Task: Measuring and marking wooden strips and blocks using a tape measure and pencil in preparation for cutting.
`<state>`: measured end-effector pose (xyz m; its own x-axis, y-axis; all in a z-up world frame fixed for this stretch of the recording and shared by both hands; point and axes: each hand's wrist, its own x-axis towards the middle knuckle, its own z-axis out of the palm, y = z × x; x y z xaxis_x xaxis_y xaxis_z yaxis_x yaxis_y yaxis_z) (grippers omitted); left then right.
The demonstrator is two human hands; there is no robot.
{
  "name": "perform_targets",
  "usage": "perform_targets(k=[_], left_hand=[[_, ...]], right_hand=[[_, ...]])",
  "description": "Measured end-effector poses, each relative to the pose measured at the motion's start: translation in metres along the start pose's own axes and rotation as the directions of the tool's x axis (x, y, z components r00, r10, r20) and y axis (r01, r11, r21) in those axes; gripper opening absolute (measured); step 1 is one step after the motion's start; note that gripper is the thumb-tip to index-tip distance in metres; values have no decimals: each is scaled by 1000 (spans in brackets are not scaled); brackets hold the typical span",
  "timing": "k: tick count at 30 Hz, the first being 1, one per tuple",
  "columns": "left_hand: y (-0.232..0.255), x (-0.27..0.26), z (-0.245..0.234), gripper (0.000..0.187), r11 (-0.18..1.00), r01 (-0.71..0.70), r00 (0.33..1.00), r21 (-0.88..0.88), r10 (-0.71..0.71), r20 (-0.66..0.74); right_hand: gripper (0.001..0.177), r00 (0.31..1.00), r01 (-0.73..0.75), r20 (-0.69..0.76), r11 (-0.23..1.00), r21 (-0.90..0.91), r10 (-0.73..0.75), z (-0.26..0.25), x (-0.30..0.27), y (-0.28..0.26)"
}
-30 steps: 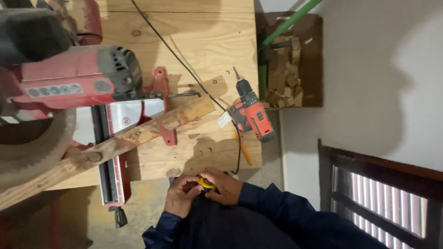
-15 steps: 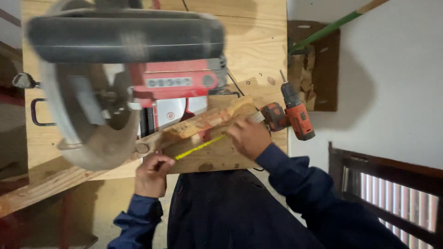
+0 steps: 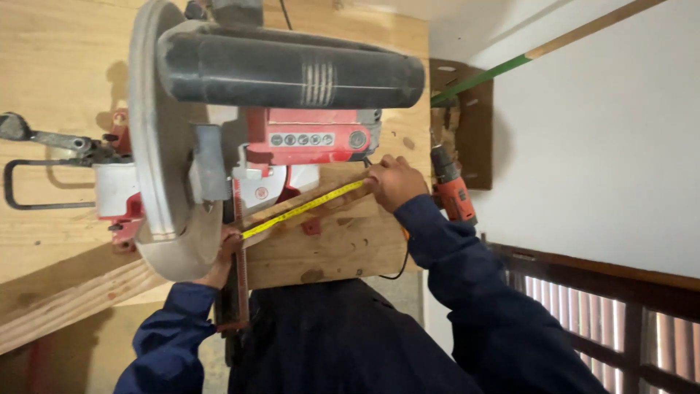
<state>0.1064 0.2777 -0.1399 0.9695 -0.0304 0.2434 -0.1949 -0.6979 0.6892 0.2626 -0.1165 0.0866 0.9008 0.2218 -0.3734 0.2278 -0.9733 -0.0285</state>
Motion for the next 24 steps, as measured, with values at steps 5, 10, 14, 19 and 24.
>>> perform_targets(k=[5,10,14,19,24], left_hand=[[-40,-21,23,10,948,8,1000,319,-15,20],[-21,-9,1,11,951,-4,1000,309,0,13],[17,11,-35,10,957,-15,998,289,-3,62],[20,14,-44,10,971,3,994,241,-28,103],[26,19,-45,7,983,60,994,175,-76,83]], right_hand=[[33,1000,-13,12,998,-63,14,15,4,4],[38,1000,-9,8,1000,-12,9,5,4,5],[42,995,-52,93,996,71,45,-8,6,7],[37,981,-108,168,991,84,93,-18,12,8],[32,974,-146,193,979,142,118,-20,14,16]])
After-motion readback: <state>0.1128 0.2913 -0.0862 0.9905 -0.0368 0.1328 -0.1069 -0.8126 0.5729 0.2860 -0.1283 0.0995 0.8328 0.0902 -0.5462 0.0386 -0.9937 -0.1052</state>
